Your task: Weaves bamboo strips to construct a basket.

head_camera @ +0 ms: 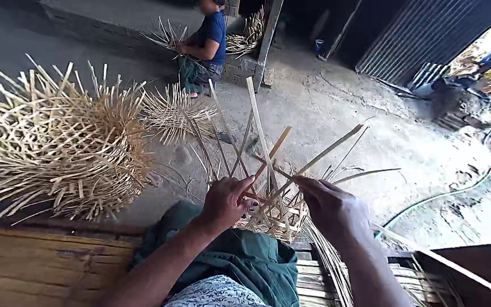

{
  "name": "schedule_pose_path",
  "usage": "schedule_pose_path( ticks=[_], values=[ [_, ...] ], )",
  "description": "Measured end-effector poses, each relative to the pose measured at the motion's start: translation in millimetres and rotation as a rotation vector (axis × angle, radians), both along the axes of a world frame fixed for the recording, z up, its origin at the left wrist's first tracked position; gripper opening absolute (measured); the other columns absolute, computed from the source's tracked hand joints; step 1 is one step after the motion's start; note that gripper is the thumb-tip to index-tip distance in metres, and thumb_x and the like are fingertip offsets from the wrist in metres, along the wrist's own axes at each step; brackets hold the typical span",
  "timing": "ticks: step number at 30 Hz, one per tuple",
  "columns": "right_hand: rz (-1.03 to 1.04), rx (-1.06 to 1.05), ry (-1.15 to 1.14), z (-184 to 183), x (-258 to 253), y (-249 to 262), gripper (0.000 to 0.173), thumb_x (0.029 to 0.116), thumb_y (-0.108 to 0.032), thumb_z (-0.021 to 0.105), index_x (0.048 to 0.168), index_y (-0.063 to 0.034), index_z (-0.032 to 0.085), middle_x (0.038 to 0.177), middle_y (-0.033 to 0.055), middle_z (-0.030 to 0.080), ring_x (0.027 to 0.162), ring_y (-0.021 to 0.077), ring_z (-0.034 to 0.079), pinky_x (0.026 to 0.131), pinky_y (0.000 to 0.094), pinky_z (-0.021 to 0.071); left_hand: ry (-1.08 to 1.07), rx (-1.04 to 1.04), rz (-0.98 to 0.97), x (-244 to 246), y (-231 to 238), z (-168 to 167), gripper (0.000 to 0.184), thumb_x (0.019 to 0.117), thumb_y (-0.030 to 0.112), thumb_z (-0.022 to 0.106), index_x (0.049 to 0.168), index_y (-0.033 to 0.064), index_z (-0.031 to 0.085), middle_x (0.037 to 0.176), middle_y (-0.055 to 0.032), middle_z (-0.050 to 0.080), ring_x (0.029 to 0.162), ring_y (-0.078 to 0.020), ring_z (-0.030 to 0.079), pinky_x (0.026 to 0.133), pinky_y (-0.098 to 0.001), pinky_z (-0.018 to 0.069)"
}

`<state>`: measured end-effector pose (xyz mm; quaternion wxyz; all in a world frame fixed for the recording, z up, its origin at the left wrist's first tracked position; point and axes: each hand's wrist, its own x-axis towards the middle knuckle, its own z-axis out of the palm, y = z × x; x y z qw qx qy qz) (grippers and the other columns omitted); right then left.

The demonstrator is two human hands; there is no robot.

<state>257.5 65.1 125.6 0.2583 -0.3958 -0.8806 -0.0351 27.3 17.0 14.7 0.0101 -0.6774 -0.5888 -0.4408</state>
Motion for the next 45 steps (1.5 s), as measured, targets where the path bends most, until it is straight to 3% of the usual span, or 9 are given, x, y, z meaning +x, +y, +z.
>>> schedule_pose_path(
  ticks=[7,11,14,16,24,27,33,37,45],
  values=[
    [0.217,-0.391,-0.032,5.0,8.3,32.9,0.026,0.1037,-0.020,0.056,0.118,-0.0242,0.077,0.100,-0.0006,0.076,0.080,0.0120,0.071,0.075,0.0417,0.0594,-0.019,-0.027,-0.019,0.7,-2.6,2.6,0.077,0.0862,0.045,0.077,0.146,0.0018,0.055,0.088,-0.0090,0.073,0.079,-0.0281,0.067,0.077,-0.0488,0.0558],
    [0.179,-0.317,-0.141,-0.9,1.3,35.3,0.035,0.1033,-0.016,0.057,0.130,-0.0325,0.072,0.097,0.0072,0.076,0.081,0.0276,0.072,0.070,0.0581,0.0562,0.005,-0.074,-0.046,-6.8,0.2,8.2,0.061,0.0884,0.044,0.076,0.137,0.0095,0.065,0.088,-0.0088,0.073,0.079,-0.0268,0.069,0.078,-0.0482,0.0572],
    [0.090,-0.076,-0.215,-9.7,-10.6,27.4,0.038,0.0958,-0.008,0.063,0.119,-0.0329,0.078,0.087,0.0142,0.070,0.084,0.0371,0.067,0.070,0.0563,0.0514,0.021,-0.078,-0.025,-6.7,1.1,7.6,0.056,0.0876,0.045,0.076,0.132,0.0113,0.069,0.085,-0.0068,0.072,0.079,-0.0251,0.069,0.077,-0.0461,0.0573],
    [0.008,-0.014,-0.207,-14.1,-20.8,18.1,0.033,0.0931,-0.005,0.064,0.109,-0.0288,0.080,0.102,0.0182,0.070,0.098,0.0403,0.064,0.079,0.0571,0.0494,0.025,-0.076,-0.022,-6.3,0.4,8.0,0.056,0.0871,0.044,0.077,0.131,0.0105,0.070,0.085,-0.0075,0.073,0.078,-0.0257,0.069,0.076,-0.0467,0.0579],
    [0.006,0.038,-0.050,-26.6,-35.9,2.3,0.038,0.0913,0.004,0.062,0.110,-0.0232,0.081,0.123,0.0207,0.066,0.100,0.0428,0.065,0.075,0.0555,0.0546,-0.460,-0.068,-0.089,-36.8,16.6,64.9,0.050,0.1045,0.003,0.047,0.154,0.0097,0.043,0.112,-0.0044,0.073,0.069,-0.0088,0.068,0.062,-0.0270,0.0592],
    [0.067,0.018,-0.006,-28.1,-43.4,-6.6,0.035,0.0901,0.004,0.064,0.107,-0.0205,0.082,0.124,0.0202,0.067,0.097,0.0409,0.067,0.068,0.0509,0.0581,-0.436,-0.208,-0.137,-40.1,34.1,84.1,0.058,0.1040,0.004,0.053,0.159,0.0133,0.038,0.106,-0.0037,0.076,0.060,-0.0084,0.064,0.055,-0.0256,0.0543],
    [0.105,0.090,0.068,-39.4,-41.1,-4.7,0.029,0.0880,0.002,0.066,0.106,-0.0154,0.081,0.103,0.0198,0.067,0.089,0.0368,0.068,0.067,0.0449,0.0589,-0.533,-0.359,-0.301,-30.7,42.7,87.4,0.026,0.0963,0.009,0.070,0.122,0.0104,0.072,0.088,-0.0018,0.073,0.068,-0.0055,0.064,0.062,-0.0232,0.0524],
    [0.085,0.065,0.134,-44.9,-36.9,5.5,0.020,0.0960,-0.023,0.063,0.103,-0.0152,0.081,0.097,0.0145,0.068,0.089,0.0325,0.066,0.071,0.0441,0.0570,-0.673,-0.174,-0.275,-22.6,29.2,75.2,0.018,0.0953,-0.001,0.062,0.112,0.0049,0.062,0.095,-0.0045,0.076,0.076,-0.0111,0.073,0.071,-0.0273,0.0620],
    [-0.048,0.050,0.155,-45.8,-49.2,3.1,0.024,0.0957,-0.034,0.066,0.088,-0.0167,0.079,0.087,0.0104,0.066,0.084,0.0334,0.065,0.063,0.0488,0.0529,-0.272,0.488,-0.206,-6.2,4.3,43.3,0.012,0.0934,0.012,0.071,0.104,0.0091,0.066,0.099,-0.0036,0.067,0.090,-0.0086,0.067,0.079,-0.0254,0.0605]
  ],
)
